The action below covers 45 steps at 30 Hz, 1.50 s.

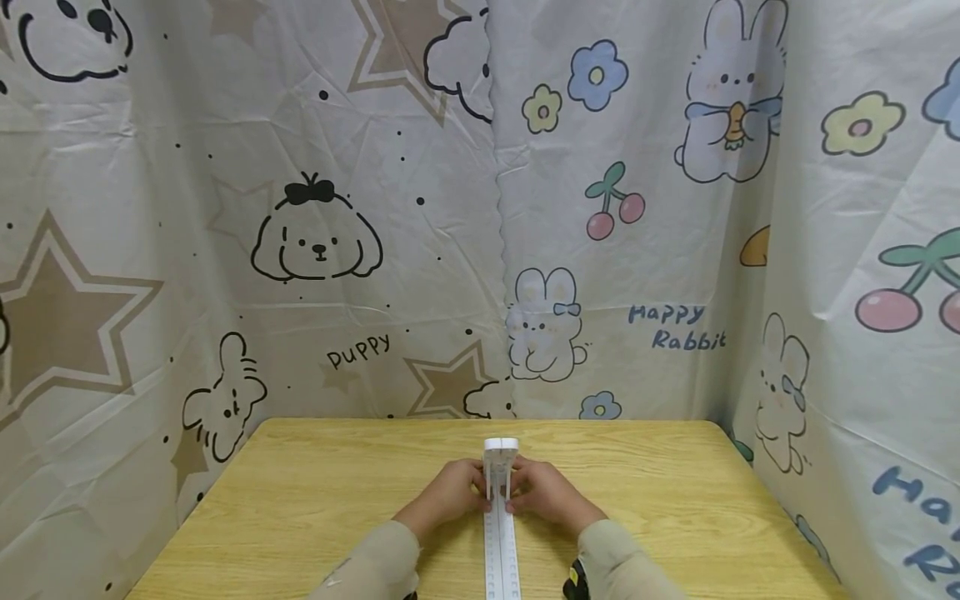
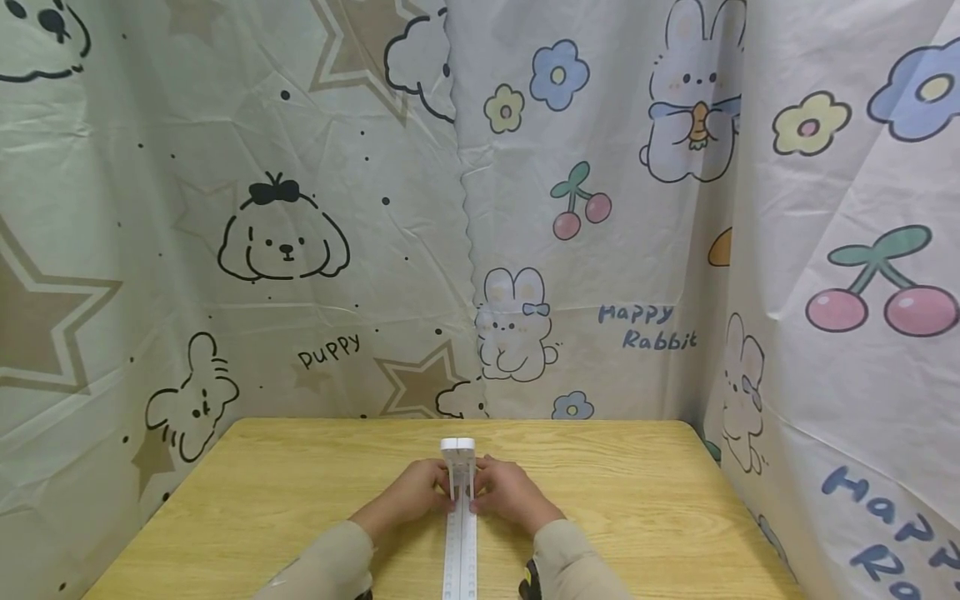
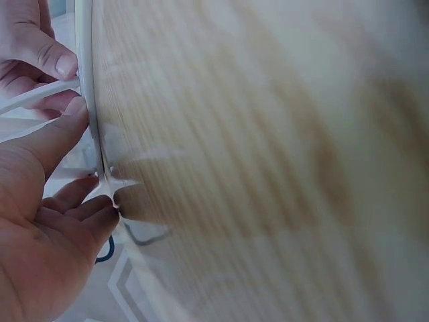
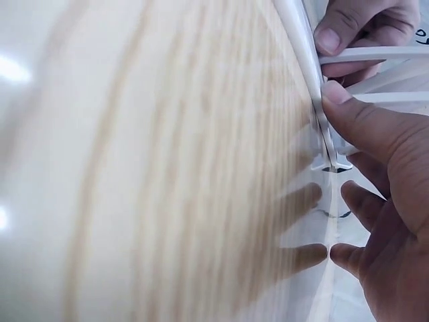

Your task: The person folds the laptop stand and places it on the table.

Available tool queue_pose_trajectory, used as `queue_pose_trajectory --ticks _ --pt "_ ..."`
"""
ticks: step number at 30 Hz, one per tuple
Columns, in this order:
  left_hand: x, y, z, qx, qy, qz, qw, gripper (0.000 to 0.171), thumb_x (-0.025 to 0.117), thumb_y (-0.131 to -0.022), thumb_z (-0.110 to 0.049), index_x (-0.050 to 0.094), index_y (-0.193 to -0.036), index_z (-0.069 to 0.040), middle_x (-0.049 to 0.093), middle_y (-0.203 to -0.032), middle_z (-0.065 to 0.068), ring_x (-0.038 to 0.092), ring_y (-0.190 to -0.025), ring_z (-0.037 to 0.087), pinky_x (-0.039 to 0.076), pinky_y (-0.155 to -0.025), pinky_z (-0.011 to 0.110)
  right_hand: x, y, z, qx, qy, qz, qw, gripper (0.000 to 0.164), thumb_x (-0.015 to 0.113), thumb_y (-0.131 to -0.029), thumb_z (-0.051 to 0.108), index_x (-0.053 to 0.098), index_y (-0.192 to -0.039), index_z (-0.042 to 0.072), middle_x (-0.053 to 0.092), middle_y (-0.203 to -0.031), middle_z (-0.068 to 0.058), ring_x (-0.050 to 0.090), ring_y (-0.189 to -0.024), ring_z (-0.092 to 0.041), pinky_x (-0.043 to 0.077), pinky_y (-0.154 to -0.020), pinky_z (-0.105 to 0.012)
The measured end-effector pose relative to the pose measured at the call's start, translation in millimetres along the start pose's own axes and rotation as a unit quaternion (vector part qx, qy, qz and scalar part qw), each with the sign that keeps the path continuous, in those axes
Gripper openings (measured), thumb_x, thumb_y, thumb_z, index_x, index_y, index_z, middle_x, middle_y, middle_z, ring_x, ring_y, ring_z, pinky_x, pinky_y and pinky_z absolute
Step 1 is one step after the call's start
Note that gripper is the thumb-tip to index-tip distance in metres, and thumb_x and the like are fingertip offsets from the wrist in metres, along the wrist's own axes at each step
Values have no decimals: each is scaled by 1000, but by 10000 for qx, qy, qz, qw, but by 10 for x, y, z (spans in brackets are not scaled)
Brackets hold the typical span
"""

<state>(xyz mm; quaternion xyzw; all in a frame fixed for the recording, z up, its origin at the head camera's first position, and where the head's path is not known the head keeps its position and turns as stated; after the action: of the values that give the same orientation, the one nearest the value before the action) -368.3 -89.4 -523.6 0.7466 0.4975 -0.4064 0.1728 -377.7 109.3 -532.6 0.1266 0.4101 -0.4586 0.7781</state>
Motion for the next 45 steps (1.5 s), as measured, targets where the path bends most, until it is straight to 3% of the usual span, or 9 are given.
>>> queue_pose_trajectory --ticks 5,11,16,21,27,32,35,41,45 --pt "-10 -4 -28 85 -67 23 9999 13 88 -75 -5 78 -69 -9 69 -128 4 62 -125 29 48 -111 47 13 -3 34 -135 638 -220 9976 12 89 -76 13 77 -73 17 63 -143 -6 63 -127 -31 47 -111 -54" --pt "1 -8 -28 -149 -36 89 9998 15 86 -78 -6 75 -68 -8 67 -133 7 59 -129 32 46 -113 51 4 22 95 -178 857 -291 9957 12 88 -76 14 77 -72 16 72 -126 -2 71 -105 -24 32 -111 -74" --pt "11 -11 -21 -68 -51 46 10000 10 84 -80 -5 78 -72 -7 68 -133 7 61 -127 31 47 -112 49 6 32 106 -86 743 -319 9967 6 86 -79 13 80 -81 13 70 -132 -6 69 -114 -28 29 -113 -75" --pt "13 -10 -22 175 36 -119 9998 4 84 -80 -2 81 -80 -6 75 -116 2 68 -111 23 54 -103 42 27 -8 70 -29 831 -506 9953 16 84 -81 12 81 -97 14 74 -124 -5 60 -131 -32 30 -113 -75" --pt "16 -11 -36 221 138 -372 9990 6 83 -79 1 81 -81 -3 77 -109 4 71 -105 23 58 -97 41 43 -27 51 88 856 -720 9937 9 85 -80 12 79 -87 14 79 -102 -2 58 -133 -37 33 -112 -74" --pt "19 -18 -25 -6 87 -495 9987 5 82 -80 2 82 -82 -3 77 -113 6 70 -110 27 57 -99 44 37 -39 66 58 800 -749 9940 9 86 -79 10 78 -81 14 80 -96 -1 58 -131 -40 34 -110 -75" --pt "14 -22 -35 -103 136 -532 9984 5 82 -81 2 82 -83 -2 77 -112 6 70 -110 29 57 -99 45 36 -44 71 79 832 -807 9932 9 87 -79 11 78 -80 13 79 -98 -3 64 -124 -38 39 -109 -71" --pt "-21 -24 -52 -627 116 -675 9957 2 82 -84 -7 82 -85 -5 77 -112 8 70 -110 31 59 -94 47 18 -45 71 525 889 -949 9901 7 87 -81 20 81 -82 16 78 -108 0 72 -100 -23 59 -90 -44" --pt "-55 -26 -36 -897 211 -812 9924 13 84 -86 -17 81 -92 -6 77 -111 11 70 -107 32 59 -92 50 -16 -47 69 997 744 -999 9872 12 85 -84 26 81 -89 16 77 -112 -3 72 -102 -25 59 -88 -45"
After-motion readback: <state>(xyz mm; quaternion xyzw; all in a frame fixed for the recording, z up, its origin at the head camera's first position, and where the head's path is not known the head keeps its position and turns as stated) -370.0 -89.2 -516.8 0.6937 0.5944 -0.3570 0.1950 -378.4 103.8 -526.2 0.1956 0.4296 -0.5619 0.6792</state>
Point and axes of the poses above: each hand's wrist, its own y-axis away from the middle knuckle, its own x-axis out of the palm, z = x × y, the point moved 2 cm from there along -y, towards the middle knuckle
